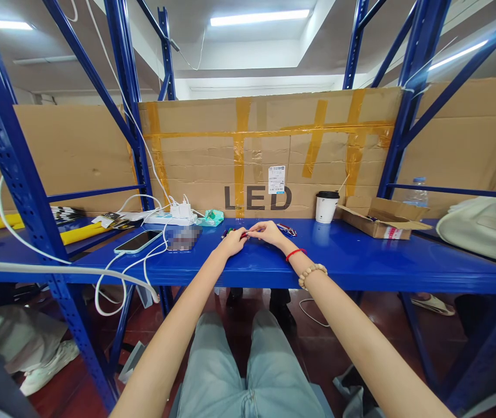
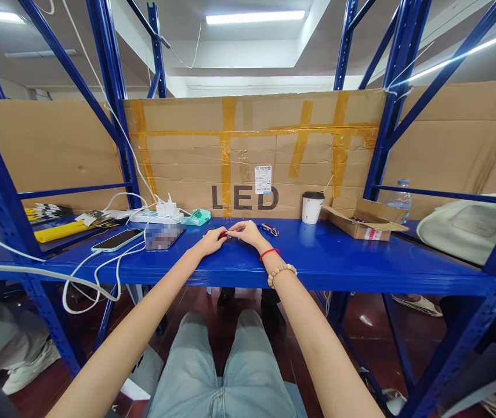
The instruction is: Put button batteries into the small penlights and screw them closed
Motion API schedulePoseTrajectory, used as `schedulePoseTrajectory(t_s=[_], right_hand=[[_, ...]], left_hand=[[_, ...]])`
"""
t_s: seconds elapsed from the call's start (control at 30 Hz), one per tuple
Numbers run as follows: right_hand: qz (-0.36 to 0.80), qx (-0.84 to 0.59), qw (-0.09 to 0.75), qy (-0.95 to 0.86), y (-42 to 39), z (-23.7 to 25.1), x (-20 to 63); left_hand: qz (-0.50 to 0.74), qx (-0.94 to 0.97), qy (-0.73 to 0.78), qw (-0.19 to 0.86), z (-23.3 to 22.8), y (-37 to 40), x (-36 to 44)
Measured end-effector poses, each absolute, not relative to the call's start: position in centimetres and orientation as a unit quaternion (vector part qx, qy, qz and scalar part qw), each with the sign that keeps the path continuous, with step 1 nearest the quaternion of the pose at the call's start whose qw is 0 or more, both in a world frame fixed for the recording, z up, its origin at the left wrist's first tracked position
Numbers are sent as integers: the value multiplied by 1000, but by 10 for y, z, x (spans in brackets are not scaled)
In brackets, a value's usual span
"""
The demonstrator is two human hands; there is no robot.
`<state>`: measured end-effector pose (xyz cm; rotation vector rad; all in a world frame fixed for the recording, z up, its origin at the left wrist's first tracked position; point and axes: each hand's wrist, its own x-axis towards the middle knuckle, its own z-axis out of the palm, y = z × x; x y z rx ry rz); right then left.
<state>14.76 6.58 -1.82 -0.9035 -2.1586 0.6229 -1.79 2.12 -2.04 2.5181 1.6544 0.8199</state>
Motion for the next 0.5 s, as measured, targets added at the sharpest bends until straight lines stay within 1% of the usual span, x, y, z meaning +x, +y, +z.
schedulePoseTrajectory(t_s=[0.23, 0.5], right_hand=[[242, -347, 360, -832, 65, -18, 147], [245, -355, 347, -833, 64, -17, 147]], left_hand=[[263, 803, 535, 8, -20, 21, -17], [261, 802, 537, 5, -21, 20, -17]])
